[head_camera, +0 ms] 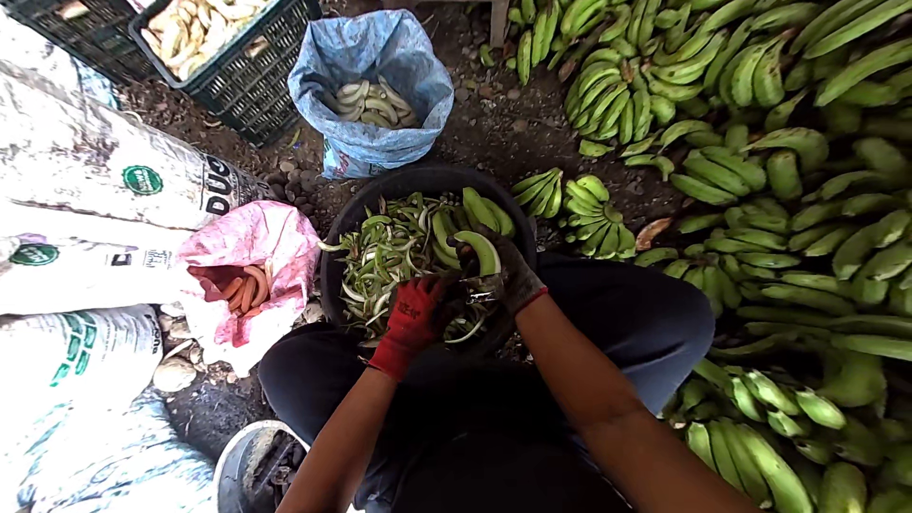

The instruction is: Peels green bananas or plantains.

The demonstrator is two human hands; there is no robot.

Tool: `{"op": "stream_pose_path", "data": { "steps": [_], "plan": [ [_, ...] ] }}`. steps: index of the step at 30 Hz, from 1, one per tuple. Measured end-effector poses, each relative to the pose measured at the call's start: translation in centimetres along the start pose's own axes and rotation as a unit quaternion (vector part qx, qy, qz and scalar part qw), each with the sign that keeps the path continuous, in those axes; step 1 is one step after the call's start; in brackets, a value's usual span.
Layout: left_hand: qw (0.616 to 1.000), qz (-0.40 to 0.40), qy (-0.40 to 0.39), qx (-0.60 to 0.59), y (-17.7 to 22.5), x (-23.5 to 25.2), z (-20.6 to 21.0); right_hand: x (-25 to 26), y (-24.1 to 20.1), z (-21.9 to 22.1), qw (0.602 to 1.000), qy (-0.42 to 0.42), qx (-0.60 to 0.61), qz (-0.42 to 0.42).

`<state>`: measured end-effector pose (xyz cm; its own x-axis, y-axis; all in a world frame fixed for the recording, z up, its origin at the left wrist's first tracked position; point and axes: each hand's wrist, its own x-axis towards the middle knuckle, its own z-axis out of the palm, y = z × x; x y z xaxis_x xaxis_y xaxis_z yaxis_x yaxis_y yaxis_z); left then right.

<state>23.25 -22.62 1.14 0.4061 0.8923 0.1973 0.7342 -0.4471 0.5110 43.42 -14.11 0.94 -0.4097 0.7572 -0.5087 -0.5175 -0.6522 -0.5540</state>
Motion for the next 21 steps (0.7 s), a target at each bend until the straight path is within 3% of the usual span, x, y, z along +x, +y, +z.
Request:
{"op": "stream_pose_path", "data": {
  "steps": [6,10,13,15,18,21],
  "plan": [
    [0.998,-0.061,0.008,0.009,0.5,1.1,0.1,-3.0,2.2,2.1,0.992,0.074,-0.095,-0.046],
    [0.97,-0.236,0.015,-0.062,0.6,2.6,0.2,-3.2,3.7,3.4,0.971,0.122,-0.183,-0.09],
    [0.93,-0.335,0.028,-0.145,-0.3,3.1,0.3,-2.8,4.2,3.1,0.966,0.096,-0.217,-0.099],
    [0.921,-0.346,0.037,-0.176,-0.9,2.8,0.6,-2.8,3.9,2.3,0.968,0.068,-0.231,-0.076],
    [0.919,-0.332,0.038,-0.208,-1.3,2.2,0.7,-2.8,3.1,1.7,0.976,0.096,-0.193,-0.036],
    [0.944,-0.239,-0.021,-0.227,-0.8,1.1,0.3,-2.8,2.0,0.9,0.985,0.106,-0.132,-0.035]
  ]
}}
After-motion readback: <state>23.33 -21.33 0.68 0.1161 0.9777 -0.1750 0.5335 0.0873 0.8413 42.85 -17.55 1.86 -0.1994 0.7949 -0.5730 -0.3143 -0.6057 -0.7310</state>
